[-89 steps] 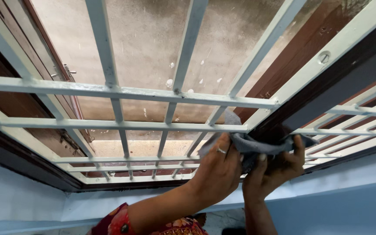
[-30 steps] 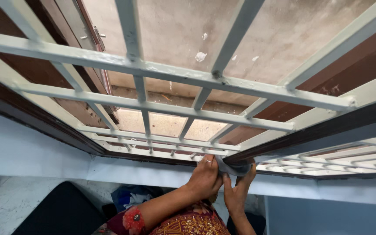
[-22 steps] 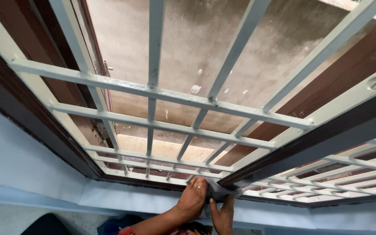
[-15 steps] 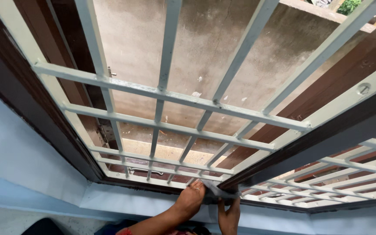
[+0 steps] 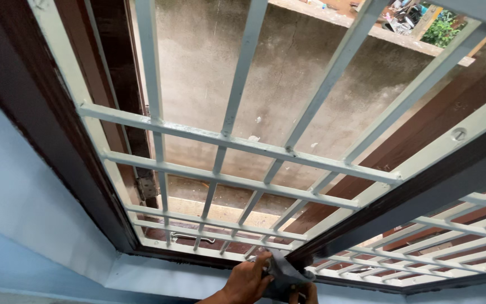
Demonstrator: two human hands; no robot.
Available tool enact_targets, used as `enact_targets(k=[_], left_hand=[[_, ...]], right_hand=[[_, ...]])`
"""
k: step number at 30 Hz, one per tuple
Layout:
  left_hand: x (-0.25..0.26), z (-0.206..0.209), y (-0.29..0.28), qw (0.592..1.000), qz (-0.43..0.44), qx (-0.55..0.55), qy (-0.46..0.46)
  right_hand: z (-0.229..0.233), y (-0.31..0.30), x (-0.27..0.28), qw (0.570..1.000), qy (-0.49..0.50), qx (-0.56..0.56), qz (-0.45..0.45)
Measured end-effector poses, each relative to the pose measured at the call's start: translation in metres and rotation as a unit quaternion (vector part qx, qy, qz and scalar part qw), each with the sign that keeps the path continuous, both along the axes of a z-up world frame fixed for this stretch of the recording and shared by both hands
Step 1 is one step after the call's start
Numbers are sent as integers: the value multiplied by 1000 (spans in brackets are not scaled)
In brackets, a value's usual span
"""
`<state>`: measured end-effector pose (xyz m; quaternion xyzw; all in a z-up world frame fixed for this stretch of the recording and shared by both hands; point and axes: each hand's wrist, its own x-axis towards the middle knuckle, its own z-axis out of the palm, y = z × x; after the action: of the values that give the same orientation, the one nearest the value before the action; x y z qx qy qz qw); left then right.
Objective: The person cleans the frame and metal bars of a window with a cloth, wiping the surfaces by hand.
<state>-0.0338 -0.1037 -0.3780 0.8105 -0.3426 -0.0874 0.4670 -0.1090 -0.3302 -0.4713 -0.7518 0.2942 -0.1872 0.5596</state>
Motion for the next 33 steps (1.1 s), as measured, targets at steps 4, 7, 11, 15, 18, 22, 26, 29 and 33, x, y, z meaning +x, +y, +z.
enact_targets(k=[4, 7, 11, 15, 18, 22, 26, 29, 33], left_hand=[[3, 11, 11, 995, -58, -42, -74], [-7, 32, 38, 992, -40, -69, -99], [-5, 56, 72, 973, 5, -155, -171], [3, 43, 85, 997, 66, 18, 48], [10, 21, 92, 945, 213, 30, -246], [10, 0, 96, 901, 219, 182, -328], [13, -9, 94, 899, 190, 219, -328], [14, -10, 99, 904, 169, 226, -320], [14, -10, 106, 906, 176, 198, -330]], right_hand=[[20, 31, -20, 985, -75, -149, 41], [51, 61, -34, 946, -150, -278, 72], [55, 66, -5, 993, -94, -38, 58], [57, 87, 19, 953, -137, -217, 159], [58, 115, 42, 865, -177, -364, 295], [64, 141, 55, 780, -130, -457, 407], [50, 158, 74, 713, -72, -599, 356], [48, 159, 74, 695, -20, -624, 358], [60, 147, 63, 749, -136, -544, 352]])
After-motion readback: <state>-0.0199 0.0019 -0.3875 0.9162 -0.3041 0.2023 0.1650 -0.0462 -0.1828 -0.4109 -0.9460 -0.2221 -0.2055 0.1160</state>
